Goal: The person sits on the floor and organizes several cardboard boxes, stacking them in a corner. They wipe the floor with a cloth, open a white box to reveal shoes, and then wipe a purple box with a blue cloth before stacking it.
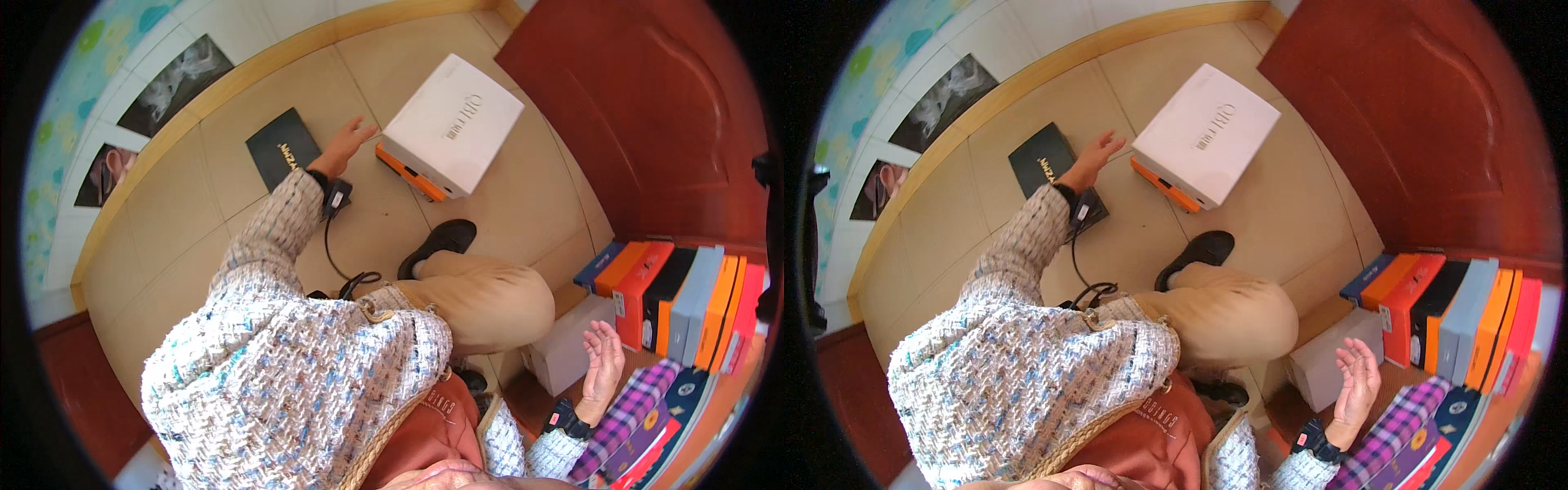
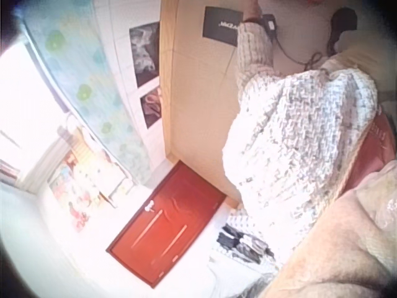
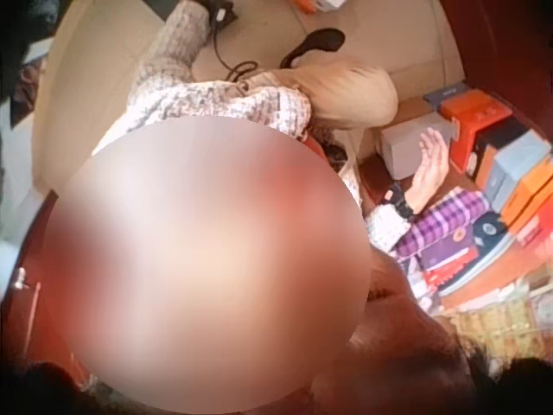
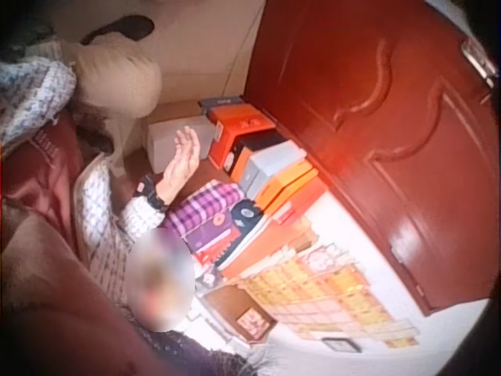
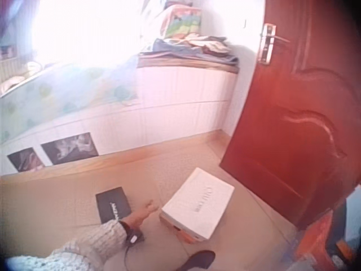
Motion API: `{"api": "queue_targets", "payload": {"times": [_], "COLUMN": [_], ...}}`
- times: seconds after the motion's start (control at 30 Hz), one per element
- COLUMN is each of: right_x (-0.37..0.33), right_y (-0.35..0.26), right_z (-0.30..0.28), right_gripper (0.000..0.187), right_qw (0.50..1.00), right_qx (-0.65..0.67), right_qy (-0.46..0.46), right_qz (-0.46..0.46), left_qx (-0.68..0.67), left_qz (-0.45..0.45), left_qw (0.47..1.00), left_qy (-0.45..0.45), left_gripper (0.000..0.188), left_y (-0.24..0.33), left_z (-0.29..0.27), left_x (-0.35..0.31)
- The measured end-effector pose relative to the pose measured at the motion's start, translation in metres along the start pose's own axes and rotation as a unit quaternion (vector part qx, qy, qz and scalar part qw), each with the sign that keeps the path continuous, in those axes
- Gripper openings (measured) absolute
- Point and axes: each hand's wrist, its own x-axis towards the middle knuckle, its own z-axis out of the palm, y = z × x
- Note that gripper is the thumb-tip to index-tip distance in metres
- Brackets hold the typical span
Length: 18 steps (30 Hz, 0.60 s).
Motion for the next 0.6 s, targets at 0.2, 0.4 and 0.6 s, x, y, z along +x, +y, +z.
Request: {"api": "queue_targets", "payload": {"times": [0.2,0.4,0.6], "right_x": [0.054,0.118,0.172], "right_y": [0.028,0.071,0.104], "right_z": [0.031,0.061,0.121], "right_gripper": [0.04,0.038,0.041], "right_qw": [0.995,0.989,0.981], "right_qx": [0.006,0.004,-0.041], "right_qy": [-0.045,-0.073,-0.132], "right_qz": [0.084,0.132,0.136], "left_qx": [0.231,0.071,0.035], "left_qz": [0.068,0.053,0.101], "left_qw": [0.878,0.955,0.994], "left_qy": [0.413,0.284,0.012], "left_gripper": [0.083,0.084,0.085], "left_y": [-0.097,-0.088,0.004], "left_z": [-0.137,-0.122,-0.007], "left_x": [-0.045,-0.039,0.017]}}
